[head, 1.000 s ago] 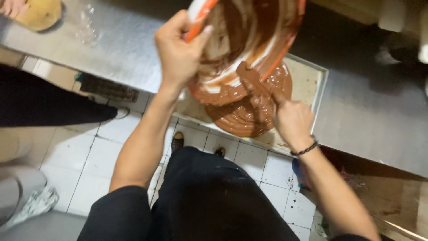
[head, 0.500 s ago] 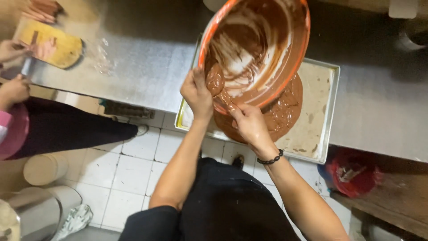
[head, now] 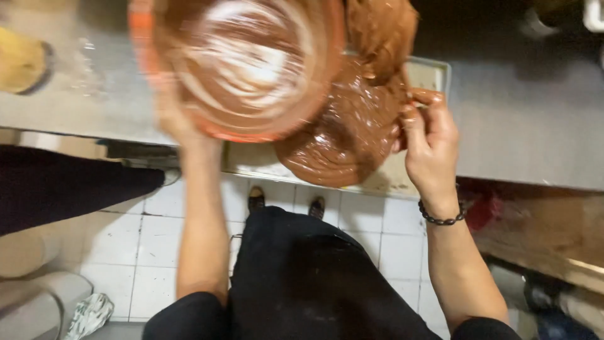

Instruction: The person pours chocolate batter from a bowl onto a rectangular baking sheet and spreads it evenly using a spatula.

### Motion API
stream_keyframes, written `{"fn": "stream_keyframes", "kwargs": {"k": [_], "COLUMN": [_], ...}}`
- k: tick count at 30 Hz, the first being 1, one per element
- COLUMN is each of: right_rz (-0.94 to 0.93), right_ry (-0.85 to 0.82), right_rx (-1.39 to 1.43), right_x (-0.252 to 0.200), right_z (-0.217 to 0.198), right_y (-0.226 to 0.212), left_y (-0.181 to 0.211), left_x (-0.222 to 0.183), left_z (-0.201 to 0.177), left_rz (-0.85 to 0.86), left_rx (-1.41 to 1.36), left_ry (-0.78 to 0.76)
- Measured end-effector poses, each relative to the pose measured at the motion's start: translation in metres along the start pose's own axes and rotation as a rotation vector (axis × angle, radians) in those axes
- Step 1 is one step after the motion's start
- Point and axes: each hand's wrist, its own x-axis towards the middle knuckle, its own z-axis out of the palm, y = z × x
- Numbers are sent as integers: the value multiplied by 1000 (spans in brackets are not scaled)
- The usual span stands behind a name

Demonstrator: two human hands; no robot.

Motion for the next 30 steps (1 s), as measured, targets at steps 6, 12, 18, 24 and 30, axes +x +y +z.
{"fn": "stream_keyframes", "kwargs": {"k": [6,12,18,24,30], "right_rz": [-204,-95,33,433,909], "right_ry": [125,157,184,203,-35], "right_rx": [-854,-937,-949,-479,894], "right_x": [-43,-57,-53,-43,-49], "right_z": [-2,13,15,12,-1], "right_y": [144,174,185,182,194], "left_y": [63,46,37,22,-27], "left_x": [60,84,93,71,69], "left_z": [-27,-73,-78,-120,-141], "left_rz": [247,138,-78,-280,-245], "left_rx": [-100,-160,-149,240,225], "left_ry": [-341,-38,536,547,458]}}
